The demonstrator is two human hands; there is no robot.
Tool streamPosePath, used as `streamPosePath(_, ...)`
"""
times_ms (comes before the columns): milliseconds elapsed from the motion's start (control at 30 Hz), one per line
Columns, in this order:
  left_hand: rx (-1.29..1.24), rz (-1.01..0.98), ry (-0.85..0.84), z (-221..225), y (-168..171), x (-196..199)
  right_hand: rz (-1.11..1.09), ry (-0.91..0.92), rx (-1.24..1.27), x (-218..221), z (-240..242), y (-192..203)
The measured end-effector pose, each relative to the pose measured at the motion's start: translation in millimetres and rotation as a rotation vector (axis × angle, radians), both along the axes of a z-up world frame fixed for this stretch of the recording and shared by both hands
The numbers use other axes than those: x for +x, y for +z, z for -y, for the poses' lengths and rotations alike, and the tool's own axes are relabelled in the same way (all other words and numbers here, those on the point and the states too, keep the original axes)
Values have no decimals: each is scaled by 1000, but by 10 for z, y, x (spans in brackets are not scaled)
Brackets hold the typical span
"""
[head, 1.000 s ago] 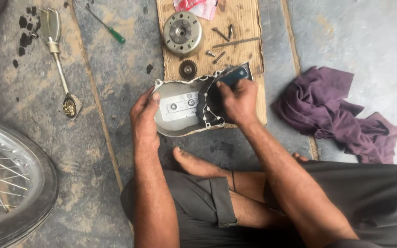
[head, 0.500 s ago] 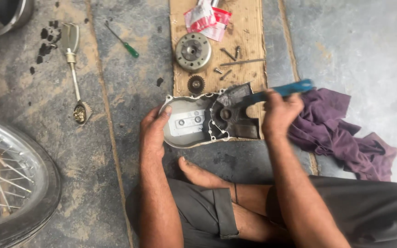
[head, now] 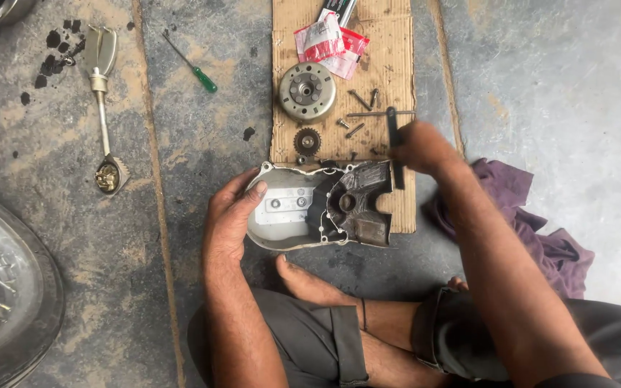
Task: Cleaning and inspecting a motorcycle engine case using a scraper and magnet.
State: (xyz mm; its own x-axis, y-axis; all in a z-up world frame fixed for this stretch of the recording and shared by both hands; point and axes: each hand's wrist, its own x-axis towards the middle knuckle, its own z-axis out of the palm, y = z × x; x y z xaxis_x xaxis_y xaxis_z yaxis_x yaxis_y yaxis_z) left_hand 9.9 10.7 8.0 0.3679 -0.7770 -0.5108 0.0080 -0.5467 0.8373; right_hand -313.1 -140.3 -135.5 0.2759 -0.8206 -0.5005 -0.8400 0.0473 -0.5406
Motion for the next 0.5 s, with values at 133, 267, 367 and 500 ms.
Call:
streamPosePath(133,33,17,13,-8,16,30,78,-15,261,28,144,238)
streamPosePath(267,6,17,-46,-2,29,17,45,-9,-373,64,272,60)
streamPosePath(367,10,12,-39,43,-24,20,25,172,-583,165,284,50)
streamPosePath(500,-44,-45,-6,37,-139,72,-211,360,-459,183,283,114)
